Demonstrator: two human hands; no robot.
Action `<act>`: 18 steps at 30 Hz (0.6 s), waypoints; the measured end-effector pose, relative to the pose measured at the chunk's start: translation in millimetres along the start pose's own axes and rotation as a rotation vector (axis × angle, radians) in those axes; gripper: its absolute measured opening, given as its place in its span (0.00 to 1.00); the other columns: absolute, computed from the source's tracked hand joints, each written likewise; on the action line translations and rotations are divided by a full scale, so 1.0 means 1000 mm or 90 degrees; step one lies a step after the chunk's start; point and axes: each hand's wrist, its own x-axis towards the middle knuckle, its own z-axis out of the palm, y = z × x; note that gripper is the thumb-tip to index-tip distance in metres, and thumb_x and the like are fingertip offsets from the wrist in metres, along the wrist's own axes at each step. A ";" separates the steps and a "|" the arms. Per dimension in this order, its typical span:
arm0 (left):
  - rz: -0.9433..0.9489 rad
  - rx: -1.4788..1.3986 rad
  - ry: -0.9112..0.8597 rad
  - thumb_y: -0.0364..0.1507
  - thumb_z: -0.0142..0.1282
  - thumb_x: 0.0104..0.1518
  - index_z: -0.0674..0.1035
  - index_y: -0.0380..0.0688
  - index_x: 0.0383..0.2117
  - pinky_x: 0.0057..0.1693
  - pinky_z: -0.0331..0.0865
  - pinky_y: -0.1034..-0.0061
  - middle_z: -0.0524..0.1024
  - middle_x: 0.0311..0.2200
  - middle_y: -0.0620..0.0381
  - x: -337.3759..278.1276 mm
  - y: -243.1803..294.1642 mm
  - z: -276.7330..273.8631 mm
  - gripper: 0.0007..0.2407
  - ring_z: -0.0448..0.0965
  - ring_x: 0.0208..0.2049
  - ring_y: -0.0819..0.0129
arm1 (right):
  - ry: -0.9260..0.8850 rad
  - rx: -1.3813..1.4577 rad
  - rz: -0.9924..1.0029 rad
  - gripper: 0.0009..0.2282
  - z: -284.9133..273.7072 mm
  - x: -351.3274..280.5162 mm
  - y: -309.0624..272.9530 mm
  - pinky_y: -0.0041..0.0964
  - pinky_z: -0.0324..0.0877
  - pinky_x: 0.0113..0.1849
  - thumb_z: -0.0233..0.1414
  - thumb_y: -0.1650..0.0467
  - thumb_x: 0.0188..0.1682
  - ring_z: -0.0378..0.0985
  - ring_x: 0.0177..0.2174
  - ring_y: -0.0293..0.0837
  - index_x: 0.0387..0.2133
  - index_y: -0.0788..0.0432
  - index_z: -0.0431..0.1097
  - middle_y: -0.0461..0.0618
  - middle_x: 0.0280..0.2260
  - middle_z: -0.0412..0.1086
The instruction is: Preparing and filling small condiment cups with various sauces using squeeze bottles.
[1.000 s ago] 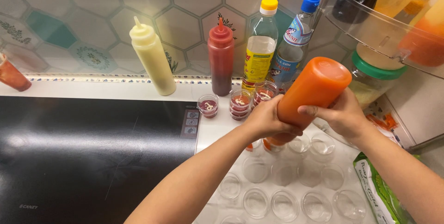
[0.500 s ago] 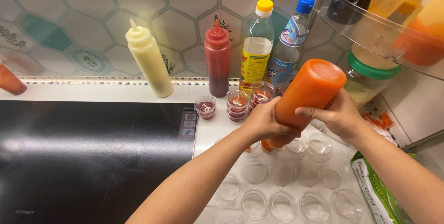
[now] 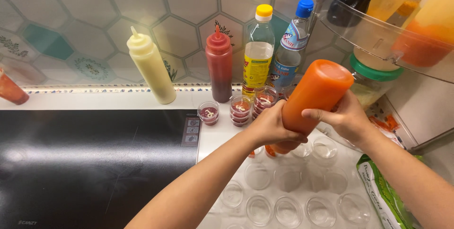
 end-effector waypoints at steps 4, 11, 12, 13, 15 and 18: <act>0.055 -0.039 -0.007 0.41 0.75 0.32 0.70 0.36 0.54 0.54 0.75 0.66 0.80 0.48 0.44 0.015 0.007 0.002 0.39 0.82 0.51 0.55 | 0.029 -0.020 0.014 0.29 -0.016 0.000 -0.010 0.42 0.71 0.50 0.66 0.71 0.36 0.76 0.50 0.42 0.54 0.58 0.66 0.48 0.49 0.73; 0.066 -0.040 -0.024 0.41 0.76 0.29 0.71 0.41 0.55 0.53 0.76 0.66 0.81 0.47 0.47 0.038 0.029 0.020 0.41 0.83 0.49 0.56 | 0.045 -0.077 -0.001 0.27 -0.043 -0.008 -0.029 0.42 0.73 0.46 0.66 0.72 0.36 0.78 0.46 0.43 0.52 0.60 0.67 0.49 0.46 0.75; 0.071 -0.048 -0.023 0.41 0.76 0.30 0.72 0.42 0.55 0.53 0.76 0.66 0.82 0.47 0.47 0.041 0.024 0.026 0.40 0.84 0.49 0.56 | 0.044 -0.086 -0.013 0.26 -0.045 -0.009 -0.029 0.42 0.74 0.46 0.66 0.73 0.36 0.78 0.45 0.43 0.51 0.60 0.68 0.49 0.45 0.75; 0.072 -0.049 -0.025 0.41 0.76 0.30 0.72 0.42 0.55 0.53 0.76 0.66 0.82 0.47 0.47 0.040 0.018 0.032 0.40 0.84 0.49 0.56 | 0.046 -0.087 -0.013 0.26 -0.046 -0.011 -0.022 0.42 0.74 0.46 0.66 0.73 0.36 0.78 0.45 0.43 0.51 0.60 0.68 0.49 0.45 0.75; 0.075 -0.055 0.005 0.40 0.76 0.29 0.74 0.44 0.55 0.54 0.74 0.66 0.82 0.47 0.49 0.042 0.006 0.043 0.39 0.83 0.50 0.57 | 0.059 -0.093 -0.033 0.27 -0.049 -0.015 -0.009 0.40 0.73 0.48 0.66 0.73 0.35 0.77 0.47 0.42 0.51 0.60 0.68 0.48 0.46 0.75; 0.020 -0.014 -0.001 0.41 0.76 0.29 0.77 0.46 0.52 0.53 0.74 0.67 0.83 0.45 0.50 0.031 0.016 0.043 0.36 0.84 0.47 0.57 | 0.080 -0.107 -0.022 0.27 -0.048 -0.021 0.003 0.40 0.73 0.48 0.67 0.73 0.35 0.77 0.47 0.41 0.51 0.59 0.68 0.48 0.47 0.75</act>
